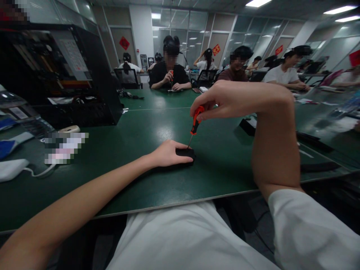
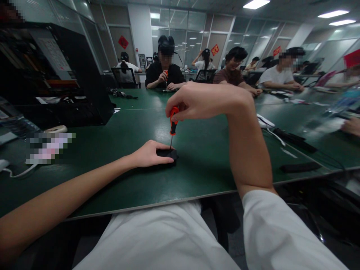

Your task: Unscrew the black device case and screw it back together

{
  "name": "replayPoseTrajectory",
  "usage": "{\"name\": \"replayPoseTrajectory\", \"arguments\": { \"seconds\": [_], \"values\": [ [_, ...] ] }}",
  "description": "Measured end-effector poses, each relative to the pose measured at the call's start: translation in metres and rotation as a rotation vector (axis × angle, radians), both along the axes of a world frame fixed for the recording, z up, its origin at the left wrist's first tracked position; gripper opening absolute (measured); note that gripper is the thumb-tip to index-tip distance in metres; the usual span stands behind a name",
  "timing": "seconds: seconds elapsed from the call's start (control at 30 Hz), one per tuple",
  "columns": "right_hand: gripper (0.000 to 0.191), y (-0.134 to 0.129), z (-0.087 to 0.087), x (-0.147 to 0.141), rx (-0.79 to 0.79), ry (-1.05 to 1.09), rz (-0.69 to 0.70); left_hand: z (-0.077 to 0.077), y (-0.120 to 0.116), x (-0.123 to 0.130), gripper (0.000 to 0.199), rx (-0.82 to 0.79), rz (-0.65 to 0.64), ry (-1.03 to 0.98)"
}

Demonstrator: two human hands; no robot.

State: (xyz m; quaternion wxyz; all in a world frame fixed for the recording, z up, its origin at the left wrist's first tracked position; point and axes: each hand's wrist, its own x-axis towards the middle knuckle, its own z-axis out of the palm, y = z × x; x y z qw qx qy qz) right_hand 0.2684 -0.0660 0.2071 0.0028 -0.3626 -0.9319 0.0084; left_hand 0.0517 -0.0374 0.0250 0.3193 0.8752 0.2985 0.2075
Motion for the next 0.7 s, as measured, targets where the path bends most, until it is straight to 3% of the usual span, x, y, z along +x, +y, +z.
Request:
{"name": "replayPoseTrajectory", "arguments": {
  "seconds": [0.37,0.5,0.7],
  "values": [
    [0.037,0.0058,-0.0068,0.0019,-0.009,0.029,0.070,0.0010,0.0002,0.0000,0.047,0.012,-0.022,0.000],
    [0.030,0.0065,-0.0075,-0.0001,0.004,0.041,0.093,0.0017,-0.0006,-0.0001,0.047,0.003,-0.005,0.006],
    [0.032,0.0085,-0.0083,0.0006,0.014,0.015,0.047,0.0005,-0.0007,0.0008,0.046,0.017,-0.015,-0.003]
  ]
}}
